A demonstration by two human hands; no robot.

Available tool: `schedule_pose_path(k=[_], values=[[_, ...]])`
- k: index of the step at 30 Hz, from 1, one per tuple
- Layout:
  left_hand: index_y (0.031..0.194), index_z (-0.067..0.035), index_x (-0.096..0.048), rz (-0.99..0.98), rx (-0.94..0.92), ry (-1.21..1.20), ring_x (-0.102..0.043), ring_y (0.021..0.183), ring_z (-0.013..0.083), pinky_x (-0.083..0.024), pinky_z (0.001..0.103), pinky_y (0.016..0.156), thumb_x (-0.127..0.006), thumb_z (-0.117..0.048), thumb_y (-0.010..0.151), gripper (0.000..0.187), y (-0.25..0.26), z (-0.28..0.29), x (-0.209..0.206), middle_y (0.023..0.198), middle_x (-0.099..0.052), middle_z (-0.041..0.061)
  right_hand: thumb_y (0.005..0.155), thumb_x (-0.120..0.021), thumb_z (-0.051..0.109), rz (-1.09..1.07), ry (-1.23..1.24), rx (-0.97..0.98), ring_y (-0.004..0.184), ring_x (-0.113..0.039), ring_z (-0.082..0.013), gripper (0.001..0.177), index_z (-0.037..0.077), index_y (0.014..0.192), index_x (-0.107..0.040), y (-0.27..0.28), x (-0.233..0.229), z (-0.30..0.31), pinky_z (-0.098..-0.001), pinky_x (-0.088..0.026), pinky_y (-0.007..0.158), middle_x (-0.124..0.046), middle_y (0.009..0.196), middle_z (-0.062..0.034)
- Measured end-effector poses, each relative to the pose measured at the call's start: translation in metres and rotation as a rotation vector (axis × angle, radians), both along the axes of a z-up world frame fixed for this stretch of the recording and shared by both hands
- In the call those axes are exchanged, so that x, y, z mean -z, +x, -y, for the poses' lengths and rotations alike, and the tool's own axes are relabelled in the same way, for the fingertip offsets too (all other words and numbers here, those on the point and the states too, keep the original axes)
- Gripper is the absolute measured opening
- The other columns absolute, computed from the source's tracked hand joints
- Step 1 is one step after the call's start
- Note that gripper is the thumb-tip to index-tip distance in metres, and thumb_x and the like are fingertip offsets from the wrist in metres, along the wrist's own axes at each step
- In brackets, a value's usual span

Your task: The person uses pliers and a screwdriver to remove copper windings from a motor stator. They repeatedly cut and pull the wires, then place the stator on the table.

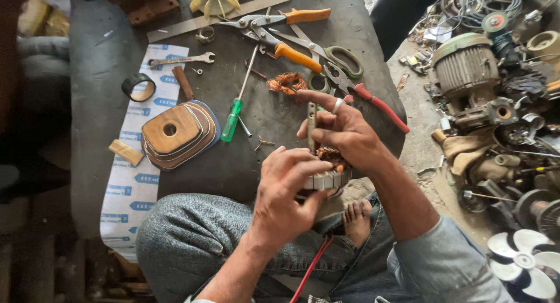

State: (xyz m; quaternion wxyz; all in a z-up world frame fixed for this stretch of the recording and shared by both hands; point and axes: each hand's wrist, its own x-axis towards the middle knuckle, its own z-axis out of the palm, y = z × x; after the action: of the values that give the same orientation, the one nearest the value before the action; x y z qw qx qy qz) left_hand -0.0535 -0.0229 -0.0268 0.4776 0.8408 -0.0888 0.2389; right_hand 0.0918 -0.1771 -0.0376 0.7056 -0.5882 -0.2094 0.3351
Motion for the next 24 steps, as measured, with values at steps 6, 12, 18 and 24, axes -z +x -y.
schedule_pose_path(k=[6, 12, 18, 24], values=[[0.11, -0.012, -0.069, 0.051, -0.087, -0.038, -0.069, 0.106, 0.0306, -0.051, 0.041, 0.095, -0.087, -0.016, 0.077, 0.038, 0.019, -0.001, -0.001, 0.111, -0.069, 0.007, 0.092, -0.065, 0.001, 0.341, -0.272, 0.25, 0.09, -0.068, -0.0104, 0.051, 0.007, 0.142, -0.056, 0.018, -0.01, -0.016, -0.0262, -0.056, 0.082, -0.073, 0.102, -0.0052], [0.107, -0.011, -0.065, 0.043, -0.168, -0.051, -0.071, 0.093, 0.0286, -0.057, 0.04, 0.079, -0.088, -0.02, 0.081, 0.037, 0.026, 0.005, 0.0, 0.106, -0.065, 0.009, 0.1, -0.067, 0.002, 0.715, -0.34, 0.769, 0.089, -0.066, -0.0122, 0.015, 0.007, 0.115, -0.068, -0.062, -0.037, 0.012, -0.027, -0.054, 0.082, -0.071, 0.104, -0.004], [0.106, -0.01, -0.062, 0.071, -0.232, -0.039, -0.069, 0.087, 0.028, -0.057, 0.039, 0.071, -0.088, -0.017, 0.08, 0.037, 0.028, 0.013, 0.006, 0.102, -0.062, 0.009, 0.08, -0.081, 0.003, 1.017, -0.384, 0.706, 0.106, -0.068, -0.0235, 0.034, 0.01, 0.112, -0.07, -0.101, -0.03, 0.008, -0.0346, -0.055, 0.092, -0.067, 0.117, -0.0087], [0.106, -0.011, -0.062, 0.086, -0.275, -0.026, -0.069, 0.089, 0.0312, -0.057, 0.042, 0.073, -0.083, -0.013, 0.074, 0.038, 0.026, 0.012, 0.002, 0.103, -0.064, 0.009, 0.081, -0.082, 0.002, 1.078, -0.262, 0.678, 0.098, -0.068, -0.0204, 0.027, 0.012, 0.104, -0.073, -0.093, -0.029, -0.001, -0.0336, -0.056, 0.087, -0.065, 0.109, -0.0056]])
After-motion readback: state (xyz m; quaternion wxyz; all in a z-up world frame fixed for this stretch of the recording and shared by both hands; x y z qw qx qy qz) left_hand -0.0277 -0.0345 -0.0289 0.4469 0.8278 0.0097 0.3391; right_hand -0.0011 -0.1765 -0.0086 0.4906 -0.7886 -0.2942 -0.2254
